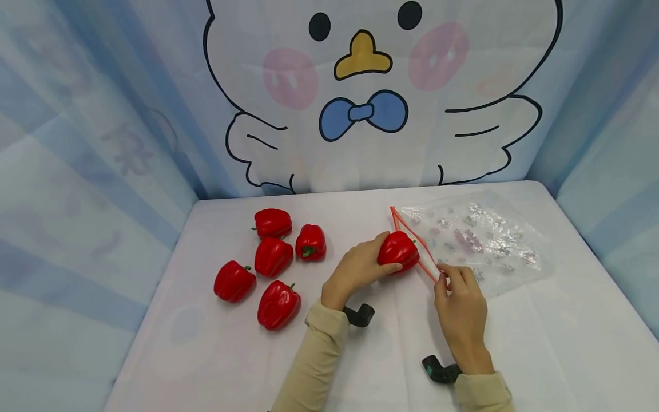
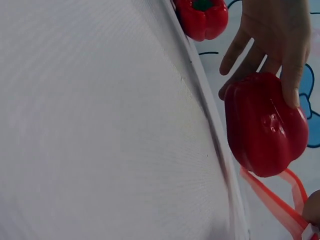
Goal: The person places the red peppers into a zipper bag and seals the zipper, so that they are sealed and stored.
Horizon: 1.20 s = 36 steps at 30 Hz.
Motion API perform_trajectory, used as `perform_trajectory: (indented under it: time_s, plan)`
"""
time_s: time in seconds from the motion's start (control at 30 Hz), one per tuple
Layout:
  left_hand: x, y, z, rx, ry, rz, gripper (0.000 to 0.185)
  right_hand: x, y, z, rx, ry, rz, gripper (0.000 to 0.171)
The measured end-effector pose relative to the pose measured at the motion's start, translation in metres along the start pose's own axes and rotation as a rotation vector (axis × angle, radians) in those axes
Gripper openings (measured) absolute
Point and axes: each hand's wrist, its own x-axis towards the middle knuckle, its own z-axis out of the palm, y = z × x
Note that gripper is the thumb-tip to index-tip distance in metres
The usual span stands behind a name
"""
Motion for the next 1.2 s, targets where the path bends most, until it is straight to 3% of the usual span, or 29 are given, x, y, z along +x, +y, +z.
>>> perform_trajectory:
  time_s: [0.17,0.4,0.63,1.2]
  plan:
    - [-0.002,-0.001,0.001,0.011,-0.013,0.008,0.078,-0.001,-0.001,0.000,-0.003,0.004,-0.004,0.021]
    - [-0.002,0.003,0.001,0.005,0.036,0.025,0.080,-0.001,-0.002,-0.002,-0.009,0.008,-0.030,0.024]
    - [0.007,0.010,0.009,0.045,0.083,0.036,0.081,0.002,-0.004,-0.004,-0.004,0.011,-0.051,0.024]
    - [0.008,0.009,0.021,0.062,0.088,0.065,0.072,0.000,-0.010,-0.004,0.002,0.024,-0.054,0.023]
